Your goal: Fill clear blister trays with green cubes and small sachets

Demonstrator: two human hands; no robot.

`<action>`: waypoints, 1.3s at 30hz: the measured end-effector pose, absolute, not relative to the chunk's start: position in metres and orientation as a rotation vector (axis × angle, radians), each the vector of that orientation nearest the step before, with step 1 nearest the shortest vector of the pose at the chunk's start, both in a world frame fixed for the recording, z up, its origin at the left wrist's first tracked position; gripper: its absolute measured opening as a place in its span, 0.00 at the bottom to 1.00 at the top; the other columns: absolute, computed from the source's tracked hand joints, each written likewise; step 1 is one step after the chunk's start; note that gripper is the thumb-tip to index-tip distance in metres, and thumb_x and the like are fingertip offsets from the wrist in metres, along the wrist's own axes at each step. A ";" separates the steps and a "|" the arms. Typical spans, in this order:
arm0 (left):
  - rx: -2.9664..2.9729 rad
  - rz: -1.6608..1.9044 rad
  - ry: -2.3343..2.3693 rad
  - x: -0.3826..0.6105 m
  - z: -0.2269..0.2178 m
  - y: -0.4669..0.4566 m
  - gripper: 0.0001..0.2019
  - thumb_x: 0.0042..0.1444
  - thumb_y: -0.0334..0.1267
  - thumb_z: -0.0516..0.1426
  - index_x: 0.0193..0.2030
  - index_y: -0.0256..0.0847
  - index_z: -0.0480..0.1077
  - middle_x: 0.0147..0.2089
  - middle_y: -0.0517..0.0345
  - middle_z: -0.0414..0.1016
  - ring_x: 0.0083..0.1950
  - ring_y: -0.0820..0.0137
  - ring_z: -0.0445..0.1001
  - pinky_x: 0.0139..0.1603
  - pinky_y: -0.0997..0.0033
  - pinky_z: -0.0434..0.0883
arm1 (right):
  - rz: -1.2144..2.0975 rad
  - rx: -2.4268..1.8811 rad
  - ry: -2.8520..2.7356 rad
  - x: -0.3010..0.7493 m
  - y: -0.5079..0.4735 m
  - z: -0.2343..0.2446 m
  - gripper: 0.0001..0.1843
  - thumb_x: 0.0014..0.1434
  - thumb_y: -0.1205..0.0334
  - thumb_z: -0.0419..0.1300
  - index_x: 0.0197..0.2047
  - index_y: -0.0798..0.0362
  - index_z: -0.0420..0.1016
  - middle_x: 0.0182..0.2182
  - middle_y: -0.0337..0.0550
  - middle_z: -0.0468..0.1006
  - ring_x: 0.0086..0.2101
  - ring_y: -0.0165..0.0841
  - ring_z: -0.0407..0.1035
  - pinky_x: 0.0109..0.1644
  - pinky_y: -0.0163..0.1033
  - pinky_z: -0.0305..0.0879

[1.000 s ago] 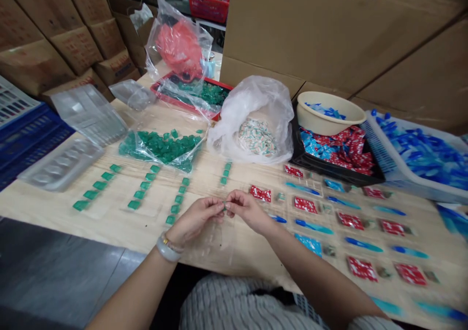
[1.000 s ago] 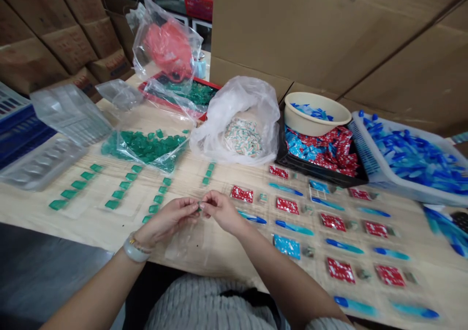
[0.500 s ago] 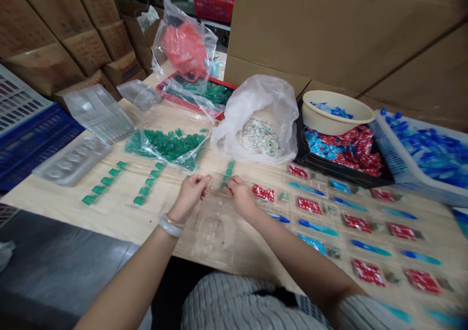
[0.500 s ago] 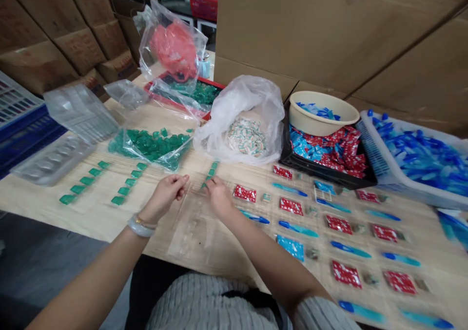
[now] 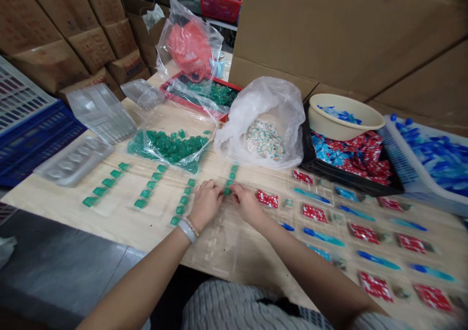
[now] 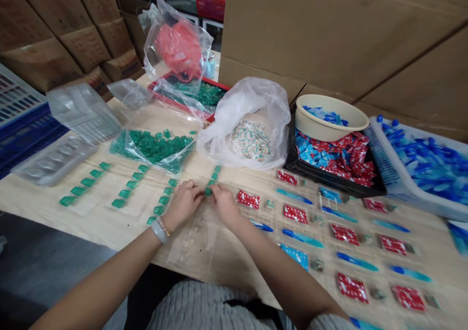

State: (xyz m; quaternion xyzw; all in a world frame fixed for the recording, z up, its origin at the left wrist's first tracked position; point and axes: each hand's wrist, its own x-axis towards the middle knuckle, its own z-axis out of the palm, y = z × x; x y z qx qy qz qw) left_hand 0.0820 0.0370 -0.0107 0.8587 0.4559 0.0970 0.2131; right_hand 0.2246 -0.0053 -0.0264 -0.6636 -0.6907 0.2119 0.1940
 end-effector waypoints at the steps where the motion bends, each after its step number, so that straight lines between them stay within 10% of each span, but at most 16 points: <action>1: 2.400 0.236 1.287 0.084 -0.009 0.037 0.08 0.51 0.36 0.52 0.32 0.40 0.71 0.36 0.52 0.66 0.43 0.64 0.63 0.42 0.64 0.58 | 0.612 -1.829 -1.963 0.226 -0.004 -0.025 0.18 0.51 0.76 0.48 0.44 0.56 0.67 0.35 0.46 0.71 0.37 0.31 0.65 0.42 0.35 0.62; 12: 2.318 0.160 1.379 0.094 -0.004 0.039 0.11 0.49 0.28 0.47 0.29 0.35 0.70 0.36 0.44 0.69 0.41 0.59 0.66 0.40 0.61 0.58 | 0.558 -1.866 -2.264 0.221 0.007 -0.013 0.14 0.52 0.74 0.49 0.37 0.52 0.71 0.35 0.46 0.71 0.34 0.32 0.67 0.37 0.34 0.62; 20: 1.987 0.757 1.577 0.043 0.034 0.189 0.16 0.53 0.42 0.46 0.23 0.38 0.69 0.23 0.54 0.69 0.27 0.69 0.66 0.31 0.72 0.59 | 0.601 -2.035 -2.206 0.223 0.005 -0.007 0.14 0.51 0.75 0.50 0.40 0.54 0.68 0.35 0.48 0.73 0.34 0.36 0.69 0.35 0.36 0.63; 26: 1.906 0.520 1.621 0.029 0.011 0.282 0.02 0.34 0.29 0.58 0.19 0.37 0.70 0.24 0.53 0.71 0.33 0.66 0.68 0.35 0.73 0.60 | 0.539 -1.824 -2.044 0.229 0.038 0.022 0.10 0.56 0.65 0.49 0.39 0.55 0.68 0.32 0.47 0.72 0.31 0.35 0.67 0.34 0.38 0.63; 39: 0.626 0.746 0.848 0.025 0.045 0.145 0.04 0.46 0.34 0.57 0.25 0.35 0.67 0.21 0.59 0.66 0.22 0.78 0.64 0.24 0.78 0.63 | 0.696 -1.168 -1.837 0.162 0.127 0.056 0.11 0.54 0.66 0.52 0.42 0.51 0.69 0.36 0.42 0.66 0.33 0.29 0.64 0.38 0.37 0.64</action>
